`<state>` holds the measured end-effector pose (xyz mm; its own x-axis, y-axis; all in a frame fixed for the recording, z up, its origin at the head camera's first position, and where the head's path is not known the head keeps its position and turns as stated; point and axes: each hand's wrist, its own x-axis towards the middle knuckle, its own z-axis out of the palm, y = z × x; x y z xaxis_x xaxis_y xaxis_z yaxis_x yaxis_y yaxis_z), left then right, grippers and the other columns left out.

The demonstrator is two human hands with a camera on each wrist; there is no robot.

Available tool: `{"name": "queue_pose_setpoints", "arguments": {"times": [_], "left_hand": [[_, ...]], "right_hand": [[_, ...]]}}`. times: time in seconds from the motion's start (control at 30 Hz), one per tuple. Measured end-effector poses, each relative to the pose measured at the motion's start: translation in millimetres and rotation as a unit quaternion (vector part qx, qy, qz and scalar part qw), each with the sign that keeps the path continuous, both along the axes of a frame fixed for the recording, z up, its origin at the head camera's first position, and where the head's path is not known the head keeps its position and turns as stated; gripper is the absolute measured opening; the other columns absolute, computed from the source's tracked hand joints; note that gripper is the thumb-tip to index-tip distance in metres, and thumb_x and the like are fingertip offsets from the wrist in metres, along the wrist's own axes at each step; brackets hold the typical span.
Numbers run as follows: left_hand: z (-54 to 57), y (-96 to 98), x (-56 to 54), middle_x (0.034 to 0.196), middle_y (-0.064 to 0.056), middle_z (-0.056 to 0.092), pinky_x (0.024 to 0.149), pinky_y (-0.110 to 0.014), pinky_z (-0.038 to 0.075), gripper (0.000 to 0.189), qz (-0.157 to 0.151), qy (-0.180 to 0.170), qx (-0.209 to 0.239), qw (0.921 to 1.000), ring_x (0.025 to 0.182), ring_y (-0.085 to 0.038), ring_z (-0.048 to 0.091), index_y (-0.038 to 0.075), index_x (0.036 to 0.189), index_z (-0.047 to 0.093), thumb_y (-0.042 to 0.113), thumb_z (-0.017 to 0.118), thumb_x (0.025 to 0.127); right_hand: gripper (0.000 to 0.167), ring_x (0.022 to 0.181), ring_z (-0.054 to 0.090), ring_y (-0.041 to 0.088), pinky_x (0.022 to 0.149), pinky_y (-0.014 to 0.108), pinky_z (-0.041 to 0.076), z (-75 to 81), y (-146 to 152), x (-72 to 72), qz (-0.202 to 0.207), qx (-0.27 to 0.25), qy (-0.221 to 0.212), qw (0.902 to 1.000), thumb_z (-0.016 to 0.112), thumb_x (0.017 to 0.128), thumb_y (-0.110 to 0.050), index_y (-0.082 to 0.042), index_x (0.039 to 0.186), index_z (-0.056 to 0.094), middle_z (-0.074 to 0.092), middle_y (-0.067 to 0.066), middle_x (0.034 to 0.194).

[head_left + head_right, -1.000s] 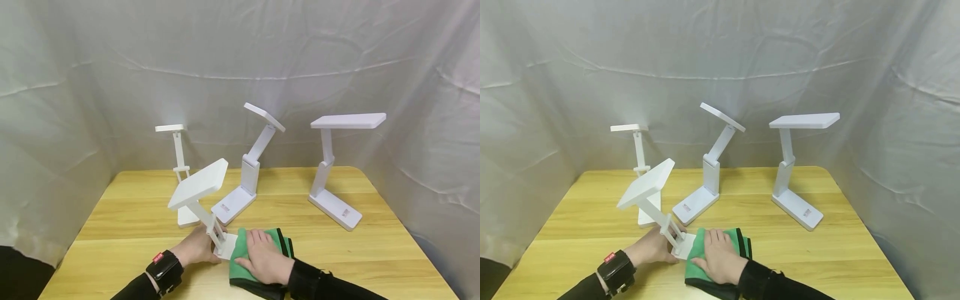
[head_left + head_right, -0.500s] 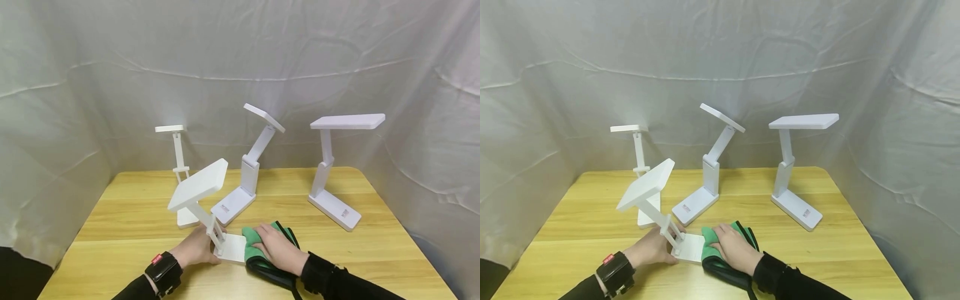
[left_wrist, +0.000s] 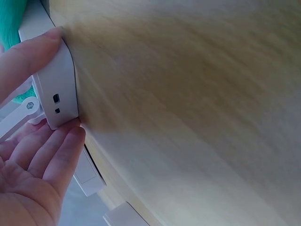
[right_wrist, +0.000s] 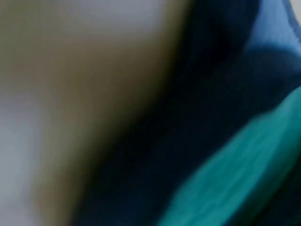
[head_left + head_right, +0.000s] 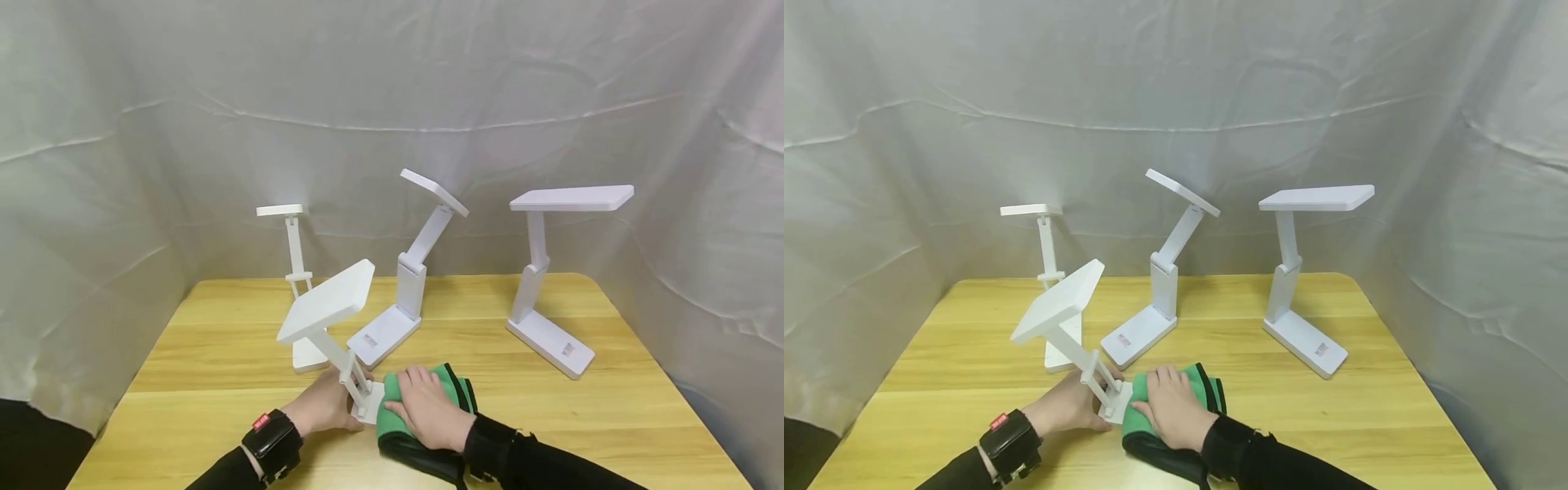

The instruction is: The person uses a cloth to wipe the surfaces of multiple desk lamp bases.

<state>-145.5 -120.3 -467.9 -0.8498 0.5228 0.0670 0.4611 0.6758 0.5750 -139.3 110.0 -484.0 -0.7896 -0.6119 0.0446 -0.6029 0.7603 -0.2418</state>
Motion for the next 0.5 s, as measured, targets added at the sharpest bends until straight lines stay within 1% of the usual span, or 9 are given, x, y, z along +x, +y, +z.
{"name": "queue_pose_setpoints", "arguments": {"times": [0.1, 0.13, 0.2, 0.3, 0.4, 0.47, 0.5], "left_hand": [[-0.8, -1.5, 0.4, 0.114, -0.006, 0.066, 0.102, -0.046, 0.053, 0.074, 0.002, -0.003, 0.006, 1.0000, 0.106, -0.025, 0.064, 0.003, 0.117, 0.060, 0.011, 0.095, 0.053], [-1.2, -1.4, -0.1, 0.114, -0.005, 0.066, 0.101, -0.046, 0.053, 0.074, 0.002, -0.005, 0.009, 0.9999, 0.106, -0.024, 0.064, 0.003, 0.117, 0.059, 0.010, 0.095, 0.053], [-1.3, -1.5, -0.6, 0.113, -0.005, 0.066, 0.100, -0.045, 0.054, 0.073, 0.005, -0.010, 0.011, 0.9999, 0.105, -0.024, 0.065, 0.004, 0.116, 0.060, 0.010, 0.095, 0.053], [-1.4, -1.9, -1.1, 0.112, -0.005, 0.065, 0.099, -0.043, 0.054, 0.072, 0.005, -0.017, 0.018, 0.9997, 0.104, -0.024, 0.064, 0.005, 0.115, 0.060, 0.009, 0.095, 0.052], [-1.3, -2.0, -1.2, 0.111, -0.004, 0.065, 0.098, -0.041, 0.054, 0.070, 0.000, -0.018, 0.022, 0.9996, 0.103, -0.022, 0.064, 0.006, 0.114, 0.061, 0.008, 0.095, 0.052], [-1.7, -1.8, -1.4, 0.111, -0.003, 0.065, 0.098, -0.041, 0.054, 0.070, 0.001, -0.016, 0.024, 0.9996, 0.103, -0.022, 0.063, 0.006, 0.113, 0.062, 0.008, 0.095, 0.052], [-2.0, -1.6, -1.5, 0.110, -0.003, 0.065, 0.098, -0.040, 0.054, 0.070, 0.001, -0.016, 0.024, 0.9996, 0.103, -0.022, 0.063, 0.007, 0.113, 0.062, 0.008, 0.095, 0.051]], "right_hand": [[0.041, 0.106, 0.052, 0.018, 0.093, 0.040, 0.047, -2.3, 6, -10.5, 0.014, -0.019, 0.009, 0.9997, 0.042, 0.107, -0.042, -0.006, 0.122, 0.054, 0.055, 0.002, 0.107], [0.038, 0.106, 0.053, 0.016, 0.094, 0.039, 0.048, -3.0, 11, -13.2, 0.021, -0.024, 0.005, 0.9995, 0.042, 0.107, -0.041, -0.008, 0.121, 0.054, 0.056, 0.000, 0.107], [0.037, 0.108, 0.054, 0.014, 0.096, 0.037, 0.050, -2.9, 22, -15.9, 0.040, -0.028, -0.012, 0.9987, 0.040, 0.108, -0.041, -0.010, 0.124, 0.053, 0.056, -0.002, 0.111], [0.045, 0.119, 0.052, 0.015, 0.102, 0.036, 0.050, 1.9, 39, -16.1, 0.070, -0.032, -0.064, 0.9950, 0.041, 0.107, -0.043, -0.010, 0.137, 0.049, 0.055, 0.000, 0.125], [0.060, 0.130, 0.049, 0.018, 0.107, 0.037, 0.049, 10.6, 52, -16.4, 0.090, -0.027, -0.113, 0.9891, 0.046, 0.103, -0.049, -0.009, 0.148, 0.043, 0.050, 0.003, 0.139], [0.066, 0.130, 0.050, 0.019, 0.106, 0.036, 0.050, 16.3, 55, -17.8, 0.093, -0.024, -0.128, 0.9871, 0.050, 0.100, -0.052, -0.008, 0.149, 0.043, 0.051, 0.005, 0.141], [0.066, 0.127, 0.052, 0.017, 0.104, 0.034, 0.051, 17.7, 55, -19.1, 0.092, -0.023, -0.126, 0.9874, 0.052, 0.099, -0.052, -0.008, 0.147, 0.045, 0.053, 0.004, 0.138]]}}
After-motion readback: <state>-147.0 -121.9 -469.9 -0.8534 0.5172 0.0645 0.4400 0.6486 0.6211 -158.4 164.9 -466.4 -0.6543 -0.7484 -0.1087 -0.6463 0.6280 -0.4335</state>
